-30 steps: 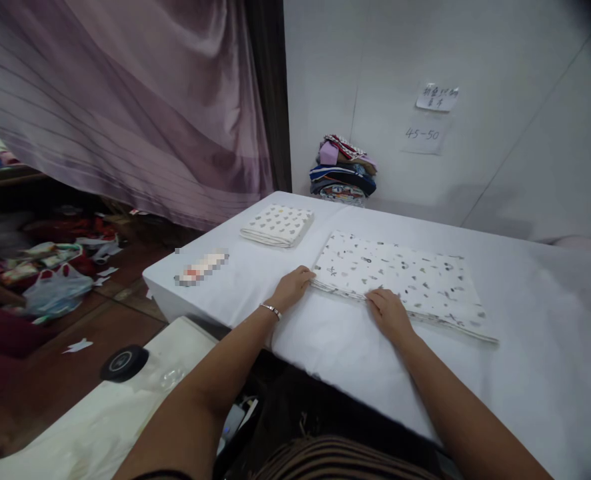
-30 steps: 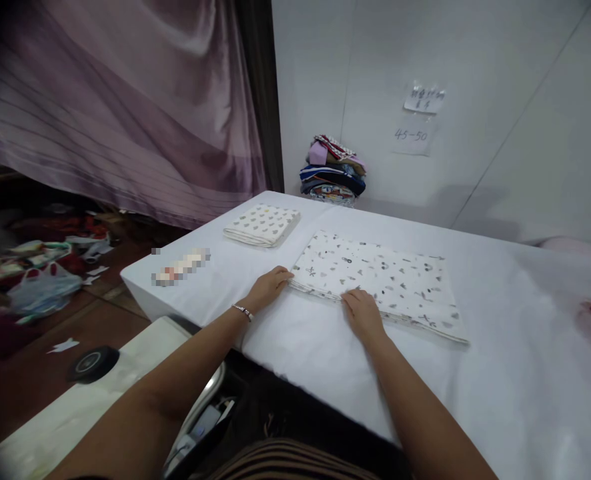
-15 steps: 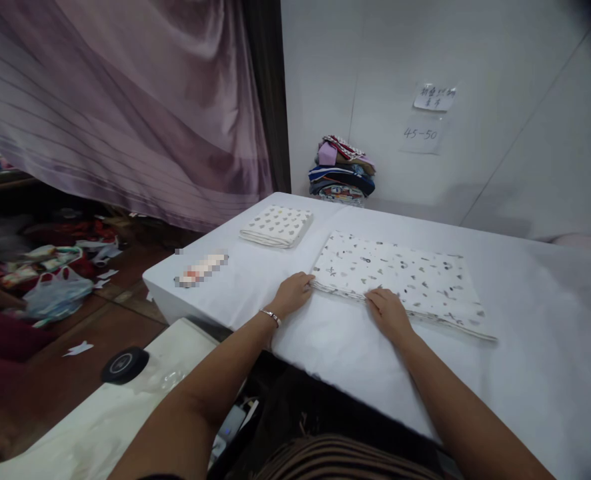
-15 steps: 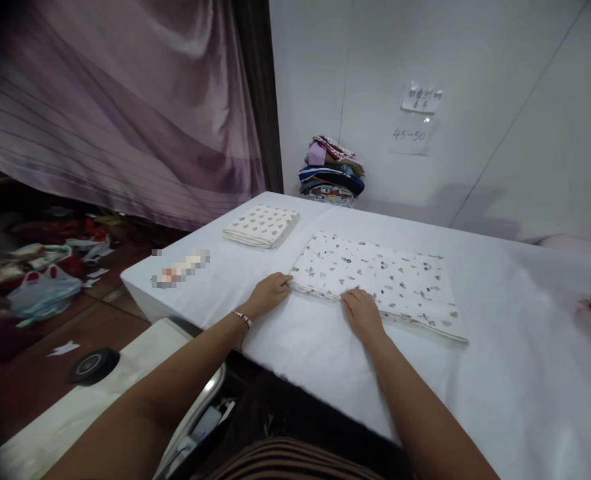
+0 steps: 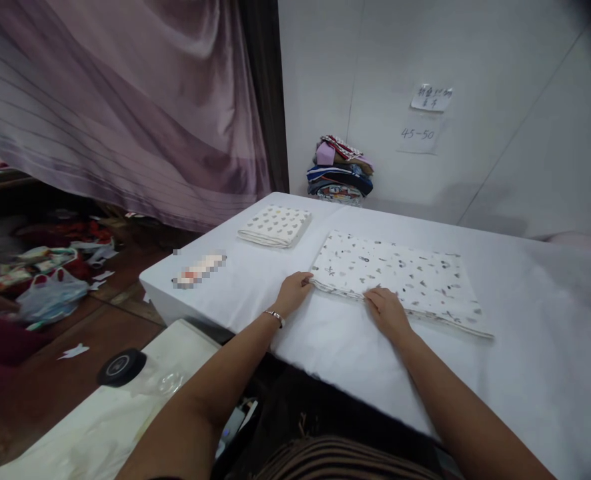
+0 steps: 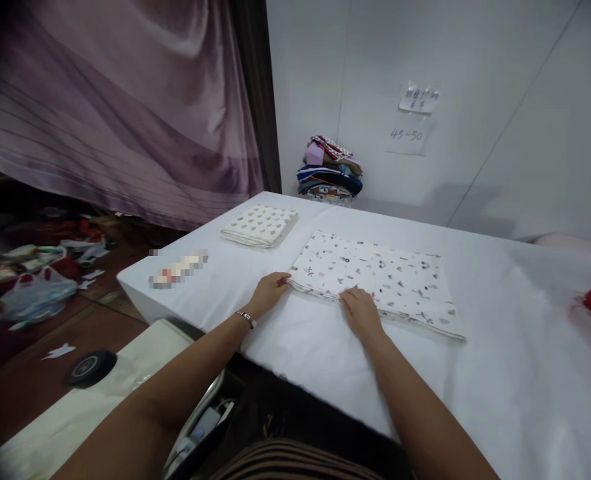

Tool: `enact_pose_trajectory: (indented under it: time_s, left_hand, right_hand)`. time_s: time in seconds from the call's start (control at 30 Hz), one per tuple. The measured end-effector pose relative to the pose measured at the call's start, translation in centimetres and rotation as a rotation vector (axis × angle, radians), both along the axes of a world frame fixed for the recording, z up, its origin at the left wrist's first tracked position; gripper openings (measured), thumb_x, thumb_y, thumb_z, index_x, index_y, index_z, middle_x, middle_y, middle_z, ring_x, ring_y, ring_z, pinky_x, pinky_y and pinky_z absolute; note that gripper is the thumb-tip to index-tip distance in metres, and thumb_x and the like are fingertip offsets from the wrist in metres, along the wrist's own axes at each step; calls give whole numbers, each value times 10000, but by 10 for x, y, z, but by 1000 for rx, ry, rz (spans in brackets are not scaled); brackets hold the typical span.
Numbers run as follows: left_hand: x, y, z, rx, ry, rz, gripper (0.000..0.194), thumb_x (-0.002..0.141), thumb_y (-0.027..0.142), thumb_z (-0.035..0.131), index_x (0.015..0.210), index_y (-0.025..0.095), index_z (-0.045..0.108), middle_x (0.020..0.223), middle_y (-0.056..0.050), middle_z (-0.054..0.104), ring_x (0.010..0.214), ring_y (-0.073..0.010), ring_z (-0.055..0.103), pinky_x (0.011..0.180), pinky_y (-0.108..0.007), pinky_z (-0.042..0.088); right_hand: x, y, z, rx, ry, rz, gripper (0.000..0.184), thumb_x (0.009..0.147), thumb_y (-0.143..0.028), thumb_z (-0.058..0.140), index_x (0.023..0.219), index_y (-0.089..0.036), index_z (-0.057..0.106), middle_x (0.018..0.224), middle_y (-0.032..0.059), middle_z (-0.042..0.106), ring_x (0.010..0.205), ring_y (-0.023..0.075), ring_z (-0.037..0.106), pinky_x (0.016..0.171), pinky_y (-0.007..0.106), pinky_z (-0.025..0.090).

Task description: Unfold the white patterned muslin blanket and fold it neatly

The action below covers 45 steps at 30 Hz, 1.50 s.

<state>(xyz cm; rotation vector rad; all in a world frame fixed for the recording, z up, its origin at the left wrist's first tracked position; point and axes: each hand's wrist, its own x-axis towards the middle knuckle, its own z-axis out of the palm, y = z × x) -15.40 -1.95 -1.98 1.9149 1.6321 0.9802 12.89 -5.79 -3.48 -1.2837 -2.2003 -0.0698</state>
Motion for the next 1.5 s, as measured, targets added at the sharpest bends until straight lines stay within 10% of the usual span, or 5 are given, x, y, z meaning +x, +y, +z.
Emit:
enact_pose_trajectory:
  time_s: [0.63,1.03,1.2,1.5]
  left_hand:
    - [-6,16,11,-130,-49,125,299,671,111,549,951,168,638,682,29,643,647,-121,590,610,-221,444]
    - [-5,0,12,7,3,148,205,762,163,527,944,177,620,902,-29,646,814,-154,597,762,-284,475]
    - [9,-13,13,399,354,-156,324,800,167,550,1121,209,565,1196,-62,557,1137,-210,473,966,-371,392]
    - [67,-9,9,464,502,-482,272,862,238,532,1129,204,567,1188,-64,561,1112,-199,472,956,-375,367]
  right_hand:
    - [1,1,0,-31,-8,30,269,915,-224,393,994,-180,646,995,93,626,920,221,526,791,366,426]
    - [0,2,-2,-17,3,21,253,910,-212,416,988,-170,654,986,92,626,901,221,522,797,360,421]
    - [0,2,-2,-27,-4,16,250,908,-212,418,997,-182,651,988,90,624,902,220,522,791,360,418]
    - [-2,2,1,-42,-14,5,241,905,-210,437,999,-191,658,977,93,624,899,213,519,796,359,421]
